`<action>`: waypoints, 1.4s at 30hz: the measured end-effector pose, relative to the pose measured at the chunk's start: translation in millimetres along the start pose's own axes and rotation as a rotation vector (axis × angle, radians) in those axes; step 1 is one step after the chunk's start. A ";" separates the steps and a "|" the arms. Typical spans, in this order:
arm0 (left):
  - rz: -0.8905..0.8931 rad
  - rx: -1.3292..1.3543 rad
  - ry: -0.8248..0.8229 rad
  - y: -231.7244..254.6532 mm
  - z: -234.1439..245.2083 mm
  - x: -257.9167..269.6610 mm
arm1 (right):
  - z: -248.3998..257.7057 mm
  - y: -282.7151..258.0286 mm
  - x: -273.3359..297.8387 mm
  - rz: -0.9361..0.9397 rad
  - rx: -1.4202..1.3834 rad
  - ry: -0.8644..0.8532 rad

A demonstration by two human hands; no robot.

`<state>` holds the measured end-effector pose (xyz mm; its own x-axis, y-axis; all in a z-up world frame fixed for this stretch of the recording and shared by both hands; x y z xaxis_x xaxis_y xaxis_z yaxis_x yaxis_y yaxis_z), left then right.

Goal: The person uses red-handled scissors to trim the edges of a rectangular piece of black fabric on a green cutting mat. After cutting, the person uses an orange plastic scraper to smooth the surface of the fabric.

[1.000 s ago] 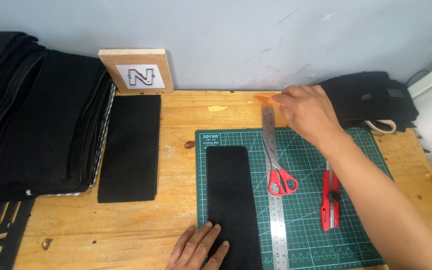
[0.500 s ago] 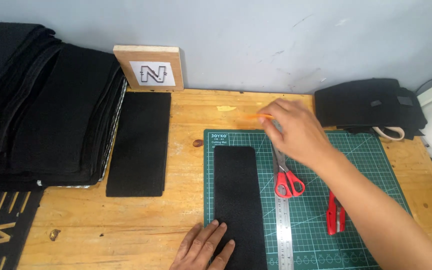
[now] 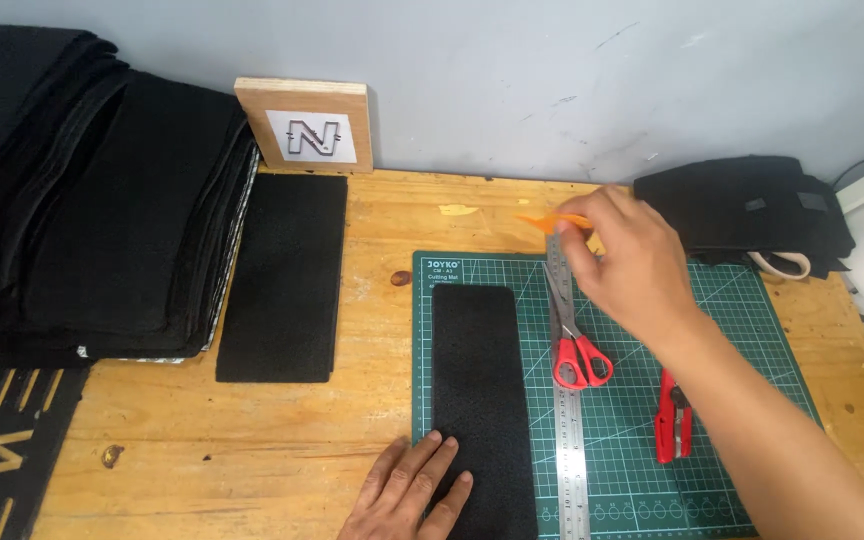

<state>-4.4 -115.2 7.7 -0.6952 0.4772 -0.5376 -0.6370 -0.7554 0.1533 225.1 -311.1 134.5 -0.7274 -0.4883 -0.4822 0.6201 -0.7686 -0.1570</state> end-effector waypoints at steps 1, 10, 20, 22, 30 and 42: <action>0.000 -0.002 -0.001 -0.3 0.3 1.2 | 0.4 -2.7 -4.3 0.000 -0.002 0.001; -0.001 -0.005 0.009 -0.6 0.7 0.0 | -31.0 -22.8 -18.6 0.112 -0.050 -0.220; 0.002 -0.030 0.057 -1.6 -0.1 -1.7 | -43.8 -35.2 -22.5 0.246 0.118 -0.082; 0.015 -0.054 0.083 -2.5 0.0 -1.4 | -37.7 -41.5 -26.7 0.189 -0.039 -0.059; -0.011 -0.033 0.059 -2.4 4.2 -3.3 | -14.6 -59.0 -18.1 0.116 -0.252 -0.181; 0.032 -0.016 0.007 0.9 9.8 -7.6 | 33.9 -32.6 45.9 -0.044 -0.030 -0.017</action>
<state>-2.9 -115.1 20.0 -0.7130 0.4493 -0.5383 -0.6089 -0.7774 0.1577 161.6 -322.5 146.7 -0.7589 -0.4615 -0.4595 0.5956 -0.7771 -0.2034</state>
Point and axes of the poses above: each hand's wrist, its own x-axis away from the middle knuckle, its own z-axis out of the back of the hand, y = z × x, the point moved 6 cm from there along -x, towards the middle knuckle, and after that the axes turned 5 degrees about -y, right-handed, at the moved point
